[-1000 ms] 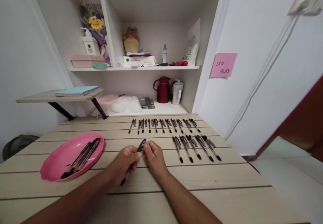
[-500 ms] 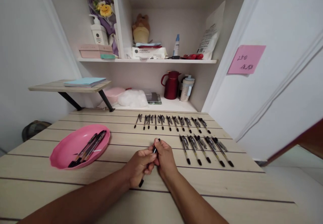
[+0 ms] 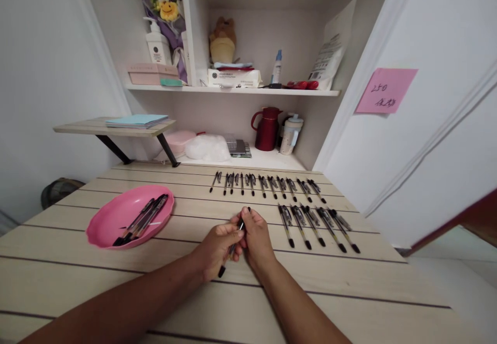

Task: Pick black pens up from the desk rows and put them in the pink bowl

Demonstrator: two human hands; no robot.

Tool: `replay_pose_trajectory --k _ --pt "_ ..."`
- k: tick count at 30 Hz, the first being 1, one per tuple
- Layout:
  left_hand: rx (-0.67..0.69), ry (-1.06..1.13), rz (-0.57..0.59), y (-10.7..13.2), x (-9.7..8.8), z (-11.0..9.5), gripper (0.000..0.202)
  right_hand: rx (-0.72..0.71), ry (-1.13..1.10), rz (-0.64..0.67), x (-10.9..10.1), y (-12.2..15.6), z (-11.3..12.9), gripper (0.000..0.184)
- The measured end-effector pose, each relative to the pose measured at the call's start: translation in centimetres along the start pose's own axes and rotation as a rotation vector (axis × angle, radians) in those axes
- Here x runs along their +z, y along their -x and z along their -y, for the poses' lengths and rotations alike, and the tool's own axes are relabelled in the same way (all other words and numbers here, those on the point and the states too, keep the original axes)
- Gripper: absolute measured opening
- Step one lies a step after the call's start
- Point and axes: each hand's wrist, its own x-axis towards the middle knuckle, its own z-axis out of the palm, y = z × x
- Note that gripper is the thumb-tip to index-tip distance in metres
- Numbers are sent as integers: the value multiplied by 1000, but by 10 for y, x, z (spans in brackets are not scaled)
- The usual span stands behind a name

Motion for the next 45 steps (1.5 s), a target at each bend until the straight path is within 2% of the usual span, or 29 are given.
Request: replay_pose_trajectory --k 4,6,9,12,20,26,30,33,37,43,45 --pt "-35 -110 -99 0 2 5 22 18 62 -9 2 0 -5 35" --pt "-25 -161 -109 0 3 6 15 40 117 -38 1 -1 -7 33" --pt "-3 -179 -71 1 5 7 18 74 151 -117 0 -2 -7 29" --pt "-12 -162 -42 2 5 8 21 68 152 -137 -1 -2 -5 27" --pt "-21 -134 24 5 1 6 26 28 106 -120 -4 -4 3 26" --pt "-67 -42 -11 4 2 7 25 27 18 -24 -6 -5 8 33" --pt "-96 -10 28 4 1 7 32 -53 -2 -62 -10 -8 11 33" --pt "-111 -35 86 5 0 6 36 -161 -52 -135 -20 -16 17 31" --pt "-128 -71 95 7 -1 4 37 -266 -43 -263 -43 -28 34 29" --pt "-123 -85 119 5 -2 4 37 -156 334 -399 -79 -41 75 20" --pt "-120 -86 125 5 -2 5 38 -155 546 -412 -87 -44 86 22"
